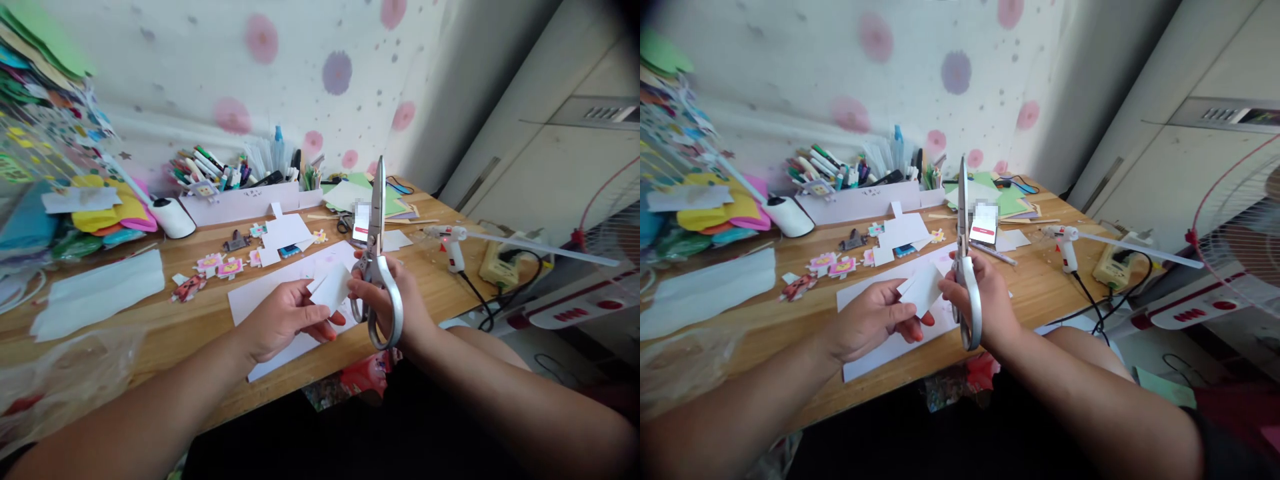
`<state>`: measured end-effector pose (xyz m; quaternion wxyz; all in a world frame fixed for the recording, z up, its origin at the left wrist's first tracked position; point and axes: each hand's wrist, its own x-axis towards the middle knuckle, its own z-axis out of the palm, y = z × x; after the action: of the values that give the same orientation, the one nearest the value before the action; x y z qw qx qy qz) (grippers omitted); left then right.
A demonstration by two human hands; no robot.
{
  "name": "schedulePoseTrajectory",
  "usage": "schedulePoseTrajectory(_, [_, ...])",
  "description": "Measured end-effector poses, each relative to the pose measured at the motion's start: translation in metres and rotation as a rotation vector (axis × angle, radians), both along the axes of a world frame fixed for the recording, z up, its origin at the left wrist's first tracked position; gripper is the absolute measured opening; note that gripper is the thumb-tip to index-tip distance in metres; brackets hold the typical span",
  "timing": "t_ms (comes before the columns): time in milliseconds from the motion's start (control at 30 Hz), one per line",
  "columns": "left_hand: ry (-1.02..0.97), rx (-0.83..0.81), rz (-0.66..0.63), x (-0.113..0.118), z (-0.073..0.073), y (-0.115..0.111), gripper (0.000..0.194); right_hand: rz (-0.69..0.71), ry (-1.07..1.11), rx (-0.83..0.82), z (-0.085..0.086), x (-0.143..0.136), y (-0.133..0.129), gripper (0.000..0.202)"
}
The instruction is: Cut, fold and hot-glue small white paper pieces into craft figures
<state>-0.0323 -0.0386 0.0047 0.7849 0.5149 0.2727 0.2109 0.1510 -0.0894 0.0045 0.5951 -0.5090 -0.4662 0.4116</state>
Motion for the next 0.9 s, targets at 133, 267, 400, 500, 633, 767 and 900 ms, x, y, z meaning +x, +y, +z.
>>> schedulePoseTrajectory(133, [-0.014,-0.002,0.018,0.003,-0.001,-0.002,0.024,-0.016,0.053,0.003,-0.001,0.000,-0.003,0.041])
schedulePoseTrajectory(267, [-0.028,-0.014,0.046,0.003,-0.001,-0.001,0.025,0.022,0.047,0.000,-0.004,0.003,-0.004,0.039])
schedulePoseTrajectory(400, [-0.025,-0.009,0.088,0.003,-0.001,0.000,0.029,0.031,0.030,-0.008,-0.004,0.004,-0.005,0.040])
schedulePoseTrajectory(500, [-0.009,0.001,0.132,0.004,-0.001,0.000,0.025,0.024,-0.010,-0.017,-0.001,0.003,-0.006,0.038])
schedulePoseTrajectory(633, [0.026,0.026,0.181,0.006,-0.002,0.000,0.018,-0.007,-0.047,-0.011,0.004,-0.002,-0.006,0.036])
schedulePoseTrajectory(767, [0.049,0.032,0.255,0.007,-0.001,-0.002,0.018,-0.051,-0.066,-0.016,0.007,-0.007,-0.006,0.037])
schedulePoseTrajectory(900, [0.060,0.048,0.298,0.009,0.000,-0.004,0.022,-0.036,-0.038,0.005,0.005,-0.009,-0.007,0.038])
